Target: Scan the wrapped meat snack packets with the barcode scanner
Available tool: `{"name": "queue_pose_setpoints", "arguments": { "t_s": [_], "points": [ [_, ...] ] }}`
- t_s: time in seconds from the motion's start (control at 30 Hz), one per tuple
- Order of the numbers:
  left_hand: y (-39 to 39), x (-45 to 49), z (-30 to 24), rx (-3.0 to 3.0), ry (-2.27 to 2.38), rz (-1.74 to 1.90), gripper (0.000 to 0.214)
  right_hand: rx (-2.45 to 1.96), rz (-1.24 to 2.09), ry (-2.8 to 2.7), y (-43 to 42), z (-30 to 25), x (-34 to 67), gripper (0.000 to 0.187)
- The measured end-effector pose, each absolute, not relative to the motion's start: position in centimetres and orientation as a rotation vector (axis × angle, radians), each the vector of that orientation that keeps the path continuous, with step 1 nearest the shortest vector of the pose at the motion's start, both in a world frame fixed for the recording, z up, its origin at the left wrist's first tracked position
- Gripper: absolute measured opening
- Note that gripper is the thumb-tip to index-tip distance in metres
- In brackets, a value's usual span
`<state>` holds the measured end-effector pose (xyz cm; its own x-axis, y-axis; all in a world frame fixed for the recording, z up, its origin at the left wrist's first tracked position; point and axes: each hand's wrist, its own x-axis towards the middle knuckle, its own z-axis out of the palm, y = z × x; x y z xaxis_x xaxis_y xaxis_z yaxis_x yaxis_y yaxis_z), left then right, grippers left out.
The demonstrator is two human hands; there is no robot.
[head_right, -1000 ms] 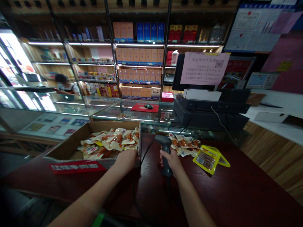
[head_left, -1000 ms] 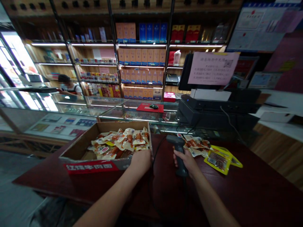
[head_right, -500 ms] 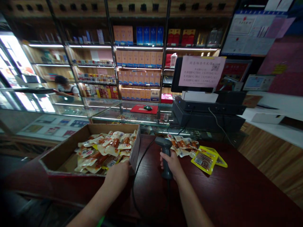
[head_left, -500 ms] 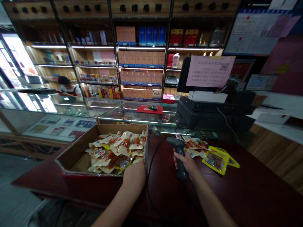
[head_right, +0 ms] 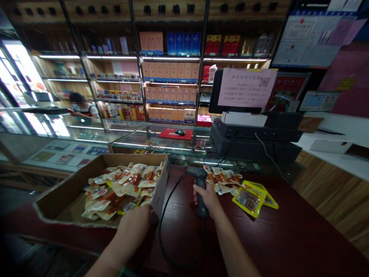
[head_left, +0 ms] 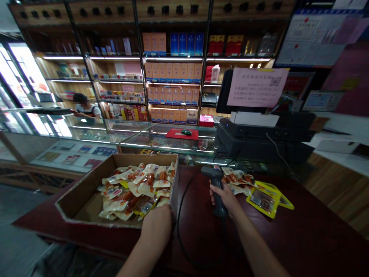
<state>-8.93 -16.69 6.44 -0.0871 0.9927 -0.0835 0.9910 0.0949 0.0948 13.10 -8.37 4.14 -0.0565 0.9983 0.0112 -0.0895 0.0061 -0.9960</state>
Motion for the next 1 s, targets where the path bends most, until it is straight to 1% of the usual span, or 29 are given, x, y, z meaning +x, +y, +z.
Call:
{"name": "queue_pose_setpoints", "arguments": {
  "t_s": [0.23,0.37,0.5,0.63,0.87,1.0],
  "points": [
    [-17.2,-8.6,6.7,2.048,2.24,-0.033,0.032,-1.127,1.289,-1.169,-7.7,4.2,14.2,0.03],
    [-14.1,-6.9,7.1,2.092,2.246,0.021,0.032,-1.113,1.273,-1.167,-7.3,4.1,14.4,0.029],
    [-10.6,-6.5,7.0,2.151,2.268,0.089,0.031,-1.099,1.277,-1.167,-7.0,4.1,14.6,0.033],
    [-9.1,-7.0,6.5,2.278,2.181,0.116,0.03,-1.111,1.271,-1.153,-6.6,4.3,14.6,0.031],
    [-5.6,-5.2,6.4,2.217,2.276,0.246,0.031,-1.096,1.262,-1.151,-6.5,4.8,13.5,0.029],
    [-3.7,-6.0,6.1,2.298,2.23,0.247,0.032,-1.1,1.268,-1.135,-6.8,4.4,13.4,0.03]
  ]
}}
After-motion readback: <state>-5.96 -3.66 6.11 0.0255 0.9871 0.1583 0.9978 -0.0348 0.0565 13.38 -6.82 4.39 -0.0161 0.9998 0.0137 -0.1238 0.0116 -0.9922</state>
